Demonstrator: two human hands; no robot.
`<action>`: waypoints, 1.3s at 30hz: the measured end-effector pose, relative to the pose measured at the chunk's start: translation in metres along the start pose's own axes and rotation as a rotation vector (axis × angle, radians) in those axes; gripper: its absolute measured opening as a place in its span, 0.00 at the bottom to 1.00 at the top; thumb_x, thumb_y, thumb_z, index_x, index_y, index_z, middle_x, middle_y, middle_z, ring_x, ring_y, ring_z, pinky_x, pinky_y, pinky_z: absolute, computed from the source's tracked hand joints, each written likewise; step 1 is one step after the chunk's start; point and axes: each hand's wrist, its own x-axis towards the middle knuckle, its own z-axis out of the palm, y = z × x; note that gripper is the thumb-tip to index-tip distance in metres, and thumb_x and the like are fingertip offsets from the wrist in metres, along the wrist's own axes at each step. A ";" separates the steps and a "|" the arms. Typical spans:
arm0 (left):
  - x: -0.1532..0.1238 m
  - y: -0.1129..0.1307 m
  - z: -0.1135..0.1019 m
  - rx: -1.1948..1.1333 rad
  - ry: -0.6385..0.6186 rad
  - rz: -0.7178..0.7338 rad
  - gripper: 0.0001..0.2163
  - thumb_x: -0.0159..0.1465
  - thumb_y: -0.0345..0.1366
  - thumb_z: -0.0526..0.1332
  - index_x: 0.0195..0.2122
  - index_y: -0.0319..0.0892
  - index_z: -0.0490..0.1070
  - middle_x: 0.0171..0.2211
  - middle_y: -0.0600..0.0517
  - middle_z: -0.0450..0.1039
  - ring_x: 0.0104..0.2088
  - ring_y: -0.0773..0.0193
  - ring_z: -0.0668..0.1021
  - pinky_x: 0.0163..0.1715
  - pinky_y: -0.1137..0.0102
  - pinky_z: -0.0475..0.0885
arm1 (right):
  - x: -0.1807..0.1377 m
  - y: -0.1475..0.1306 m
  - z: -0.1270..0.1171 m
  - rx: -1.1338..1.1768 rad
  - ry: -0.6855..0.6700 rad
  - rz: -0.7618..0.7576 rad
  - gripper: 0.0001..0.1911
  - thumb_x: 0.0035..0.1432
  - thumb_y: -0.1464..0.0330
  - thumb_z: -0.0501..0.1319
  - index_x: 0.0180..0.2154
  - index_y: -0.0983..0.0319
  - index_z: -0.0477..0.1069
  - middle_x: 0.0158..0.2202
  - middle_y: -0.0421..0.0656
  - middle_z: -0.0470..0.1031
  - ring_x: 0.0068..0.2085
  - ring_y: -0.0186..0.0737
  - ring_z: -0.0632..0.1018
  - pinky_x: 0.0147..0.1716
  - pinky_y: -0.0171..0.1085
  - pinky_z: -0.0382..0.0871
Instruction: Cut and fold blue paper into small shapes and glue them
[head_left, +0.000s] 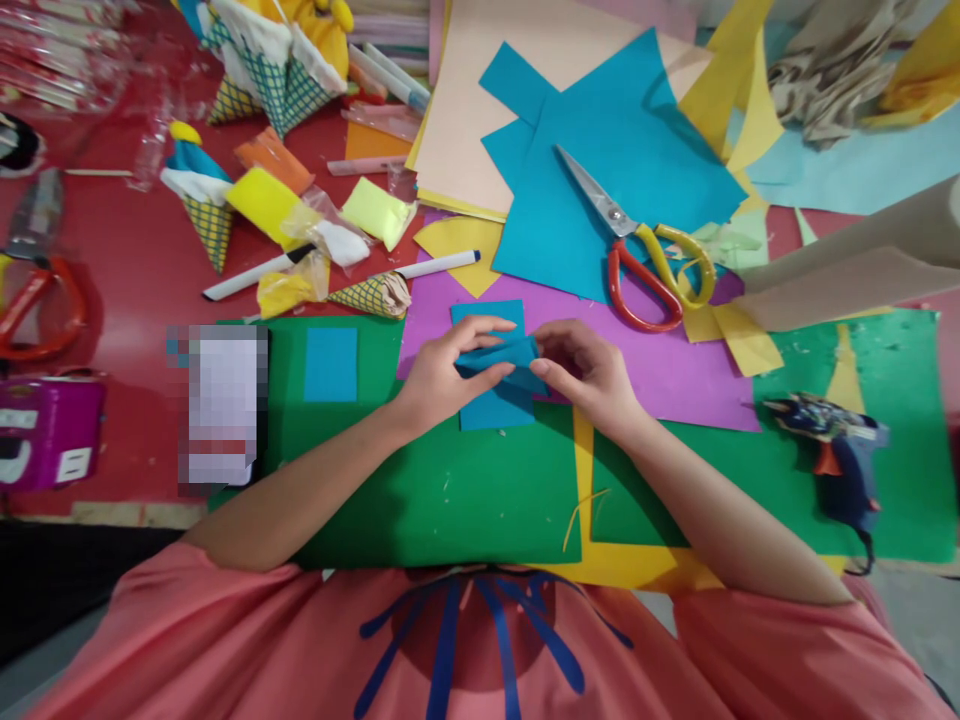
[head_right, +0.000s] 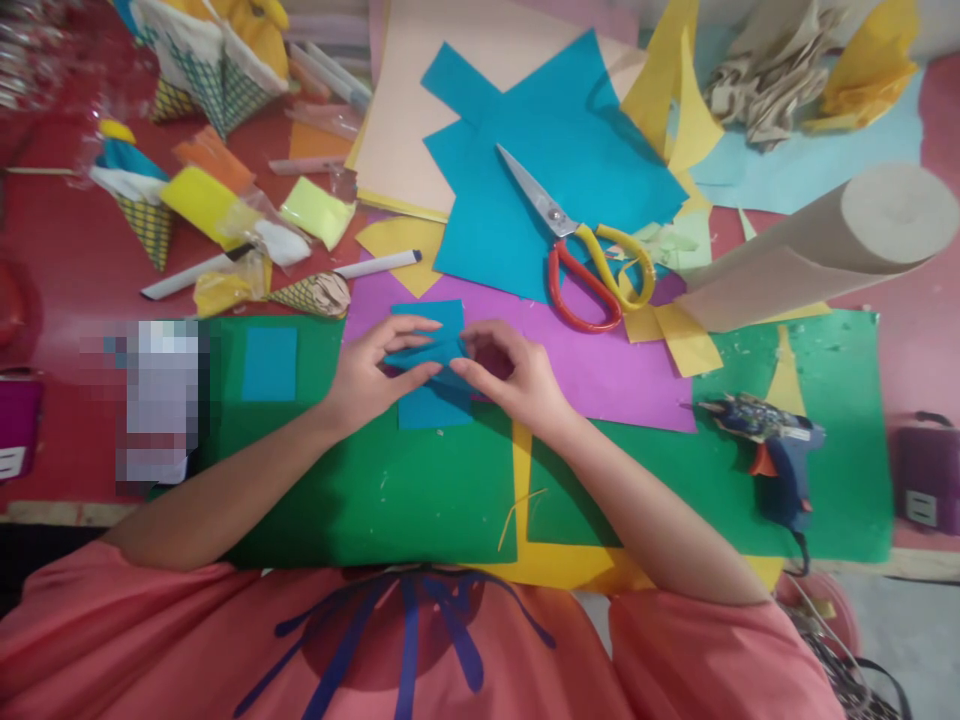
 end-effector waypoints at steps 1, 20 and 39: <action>-0.001 0.000 0.001 0.005 -0.021 0.017 0.18 0.58 0.41 0.66 0.49 0.45 0.69 0.47 0.49 0.76 0.45 0.61 0.80 0.44 0.70 0.77 | 0.001 -0.001 0.000 -0.018 0.000 0.007 0.13 0.56 0.60 0.63 0.38 0.61 0.68 0.27 0.38 0.71 0.25 0.29 0.70 0.22 0.30 0.62; -0.002 0.000 0.003 -0.386 -0.087 -0.144 0.25 0.58 0.45 0.65 0.54 0.49 0.59 0.27 0.55 0.73 0.26 0.66 0.78 0.24 0.73 0.74 | -0.005 -0.010 0.014 0.389 0.015 0.243 0.14 0.52 0.60 0.67 0.30 0.61 0.66 0.18 0.33 0.68 0.16 0.27 0.72 0.13 0.27 0.62; -0.001 0.004 0.001 -0.440 -0.061 -0.113 0.25 0.57 0.40 0.66 0.53 0.47 0.57 0.21 0.60 0.65 0.17 0.74 0.69 0.16 0.80 0.65 | -0.004 -0.012 0.010 0.325 -0.112 0.248 0.11 0.55 0.62 0.64 0.32 0.63 0.68 0.24 0.37 0.72 0.21 0.28 0.73 0.20 0.29 0.68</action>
